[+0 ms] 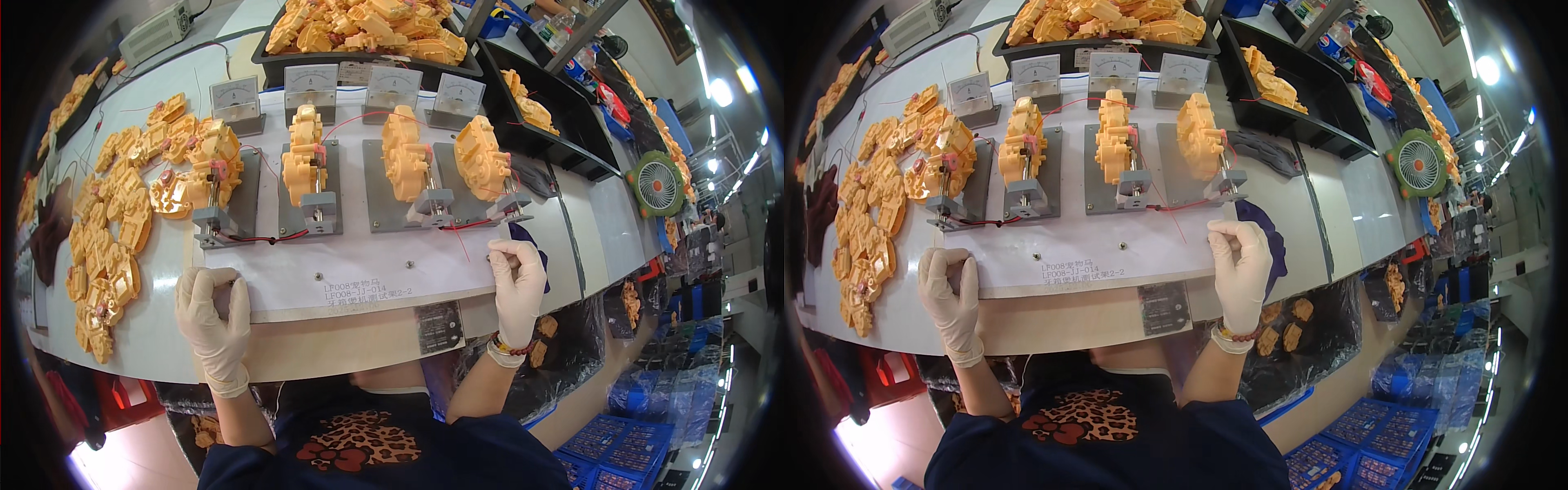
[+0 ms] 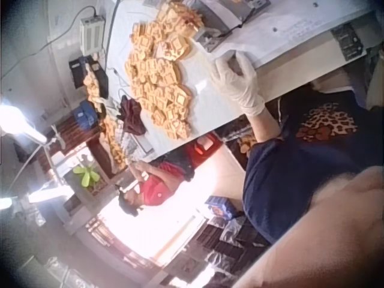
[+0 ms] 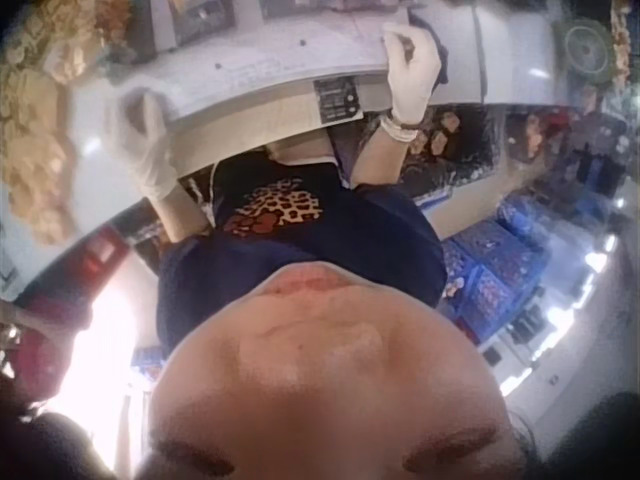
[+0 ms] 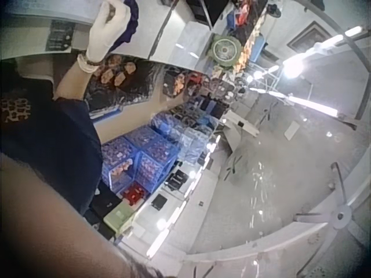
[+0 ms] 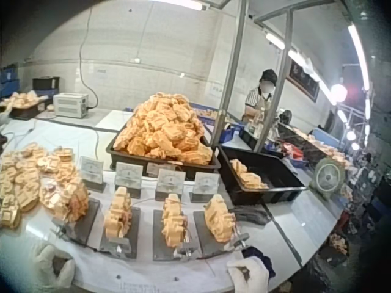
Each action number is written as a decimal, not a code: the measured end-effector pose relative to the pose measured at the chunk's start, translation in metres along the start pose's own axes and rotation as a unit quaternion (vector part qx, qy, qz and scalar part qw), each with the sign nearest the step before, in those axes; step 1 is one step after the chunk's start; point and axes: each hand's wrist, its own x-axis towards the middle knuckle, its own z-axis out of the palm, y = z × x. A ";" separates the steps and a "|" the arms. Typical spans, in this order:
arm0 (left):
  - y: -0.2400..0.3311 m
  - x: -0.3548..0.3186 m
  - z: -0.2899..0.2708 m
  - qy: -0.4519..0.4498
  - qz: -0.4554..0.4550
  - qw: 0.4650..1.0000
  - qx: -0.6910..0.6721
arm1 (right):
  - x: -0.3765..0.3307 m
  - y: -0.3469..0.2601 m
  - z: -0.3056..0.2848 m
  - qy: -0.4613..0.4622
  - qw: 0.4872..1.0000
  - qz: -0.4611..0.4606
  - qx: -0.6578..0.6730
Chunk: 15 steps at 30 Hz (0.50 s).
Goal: The recorder uses a testing jig to check the function of plastic-encased electronic components in a factory setting.
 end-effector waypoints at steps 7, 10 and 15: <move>0.003 0.001 0.001 0.000 0.005 1.000 0.009 | 0.000 0.001 -0.001 0.001 1.000 0.011 0.006; 0.002 0.001 0.001 0.003 0.004 1.000 -0.001 | -0.001 0.001 0.001 0.006 1.000 0.012 0.018; 0.004 -0.002 -0.002 0.001 0.001 1.000 0.006 | -0.004 0.002 0.003 0.012 1.000 0.001 0.019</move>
